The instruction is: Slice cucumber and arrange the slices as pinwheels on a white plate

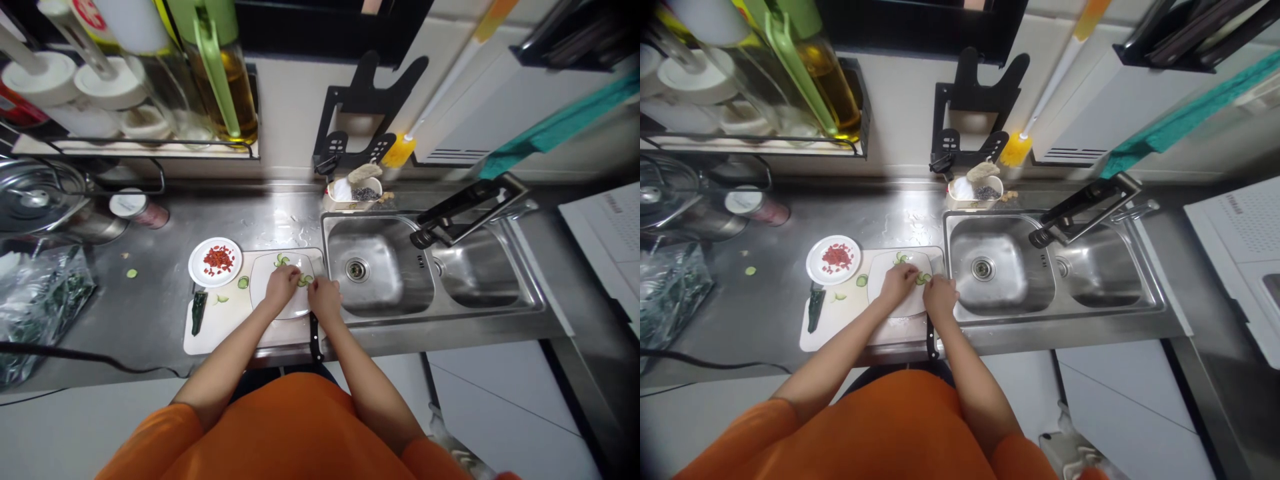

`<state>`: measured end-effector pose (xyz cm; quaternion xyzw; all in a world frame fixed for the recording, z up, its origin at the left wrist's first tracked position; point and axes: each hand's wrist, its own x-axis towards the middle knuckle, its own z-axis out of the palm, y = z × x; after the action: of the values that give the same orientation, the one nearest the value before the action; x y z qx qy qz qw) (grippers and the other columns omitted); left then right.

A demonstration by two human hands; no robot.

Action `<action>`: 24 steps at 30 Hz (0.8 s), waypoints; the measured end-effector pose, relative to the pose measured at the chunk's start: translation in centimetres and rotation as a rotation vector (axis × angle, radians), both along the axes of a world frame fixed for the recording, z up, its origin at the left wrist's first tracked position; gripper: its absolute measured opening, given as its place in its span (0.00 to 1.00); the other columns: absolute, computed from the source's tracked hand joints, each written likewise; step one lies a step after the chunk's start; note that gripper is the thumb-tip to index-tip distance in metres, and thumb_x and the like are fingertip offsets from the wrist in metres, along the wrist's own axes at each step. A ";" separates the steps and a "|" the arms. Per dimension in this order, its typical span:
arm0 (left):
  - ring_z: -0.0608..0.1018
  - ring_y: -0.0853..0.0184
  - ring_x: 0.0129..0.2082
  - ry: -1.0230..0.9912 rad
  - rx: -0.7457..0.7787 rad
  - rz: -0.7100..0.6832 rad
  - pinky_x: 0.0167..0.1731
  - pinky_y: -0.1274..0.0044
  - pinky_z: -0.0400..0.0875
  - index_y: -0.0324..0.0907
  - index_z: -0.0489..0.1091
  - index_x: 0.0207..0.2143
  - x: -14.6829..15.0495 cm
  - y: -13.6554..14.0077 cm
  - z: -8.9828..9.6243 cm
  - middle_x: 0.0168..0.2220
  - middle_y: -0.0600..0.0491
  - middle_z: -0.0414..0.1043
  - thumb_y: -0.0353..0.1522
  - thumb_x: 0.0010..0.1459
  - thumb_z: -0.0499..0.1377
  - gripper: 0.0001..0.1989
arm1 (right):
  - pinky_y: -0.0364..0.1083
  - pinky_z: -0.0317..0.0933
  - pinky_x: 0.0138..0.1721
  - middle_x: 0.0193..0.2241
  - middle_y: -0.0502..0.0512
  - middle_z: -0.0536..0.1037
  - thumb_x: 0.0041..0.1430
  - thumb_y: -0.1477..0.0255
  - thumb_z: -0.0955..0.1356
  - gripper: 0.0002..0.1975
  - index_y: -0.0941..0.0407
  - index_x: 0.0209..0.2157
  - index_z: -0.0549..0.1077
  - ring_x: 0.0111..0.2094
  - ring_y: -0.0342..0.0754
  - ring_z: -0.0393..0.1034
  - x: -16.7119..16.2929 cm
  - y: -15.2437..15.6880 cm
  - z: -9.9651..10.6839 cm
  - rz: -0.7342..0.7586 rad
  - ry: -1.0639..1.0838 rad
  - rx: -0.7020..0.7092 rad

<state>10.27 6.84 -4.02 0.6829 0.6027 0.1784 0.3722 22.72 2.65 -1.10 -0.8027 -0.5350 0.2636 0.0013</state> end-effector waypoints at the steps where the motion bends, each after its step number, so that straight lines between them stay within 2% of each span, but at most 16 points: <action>1: 0.73 0.64 0.37 -0.002 0.021 0.027 0.40 0.76 0.65 0.41 0.73 0.32 -0.5 -0.1 0.3 0.35 0.49 0.74 0.29 0.55 0.54 0.07 | 0.48 0.53 0.38 0.37 0.59 0.75 0.60 0.70 0.60 0.10 0.56 0.35 0.71 0.45 0.54 0.61 0.3 -0.1 0.1 -0.008 0.005 0.008; 6: 0.74 0.64 0.36 0.111 0.090 0.234 0.42 0.75 0.65 0.42 0.73 0.36 -6.1 -2.0 1.4 0.37 0.49 0.74 0.32 0.56 0.53 0.10 | 0.45 0.50 0.33 0.33 0.57 0.75 0.59 0.71 0.61 0.08 0.56 0.31 0.70 0.42 0.52 0.62 1.6 -1.4 0.7 0.008 0.009 0.050; 9: 0.74 0.62 0.37 0.217 0.097 0.381 0.41 0.74 0.65 0.41 0.73 0.39 -10.0 -3.8 1.0 0.37 0.48 0.75 0.35 0.56 0.53 0.13 | 0.44 0.48 0.31 0.31 0.56 0.75 0.59 0.71 0.62 0.08 0.56 0.30 0.70 0.41 0.52 0.62 1.6 -2.7 0.8 0.051 0.025 0.067; 11: 0.74 0.60 0.37 0.270 0.080 0.421 0.41 0.73 0.66 0.40 0.73 0.41 -11.6 -4.7 0.3 0.38 0.46 0.75 0.37 0.56 0.53 0.15 | 0.44 0.47 0.31 0.30 0.55 0.74 0.58 0.70 0.62 0.07 0.55 0.29 0.70 0.40 0.51 0.62 1.3 -3.4 0.8 0.096 0.037 0.076; 14: 0.74 0.59 0.39 0.317 0.065 0.414 0.42 0.73 0.65 0.40 0.72 0.44 -12.1 -5.4 -0.6 0.39 0.44 0.75 0.38 0.57 0.53 0.17 | 0.44 0.47 0.32 0.28 0.54 0.73 0.58 0.71 0.63 0.07 0.55 0.29 0.70 0.39 0.50 0.62 0.2 -4.2 0.8 0.156 0.070 0.084; 18: 0.74 0.60 0.41 0.331 0.064 0.428 0.43 0.73 0.65 0.41 0.72 0.45 -11.4 -5.3 -1.3 0.41 0.44 0.73 0.38 0.58 0.52 0.17 | 0.44 0.46 0.33 0.29 0.54 0.73 0.59 0.71 0.62 0.07 0.56 0.30 0.70 0.40 0.49 0.61 -1.1 -4.7 0.8 0.220 0.100 0.061; 24: 0.74 0.59 0.38 0.314 0.084 0.497 0.41 0.71 0.66 0.40 0.71 0.41 -11.0 -4.9 -1.6 0.37 0.45 0.73 0.40 0.57 0.53 0.16 | 0.44 0.44 0.33 0.32 0.54 0.74 0.60 0.70 0.62 0.07 0.56 0.31 0.69 0.41 0.49 0.60 -1.9 -4.8 1.3 0.263 0.094 0.018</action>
<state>-0.78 1.93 -5.66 0.5486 0.7937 0.1810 0.1906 20.80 -2.18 0.24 -0.7124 -0.6373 0.2938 -0.0008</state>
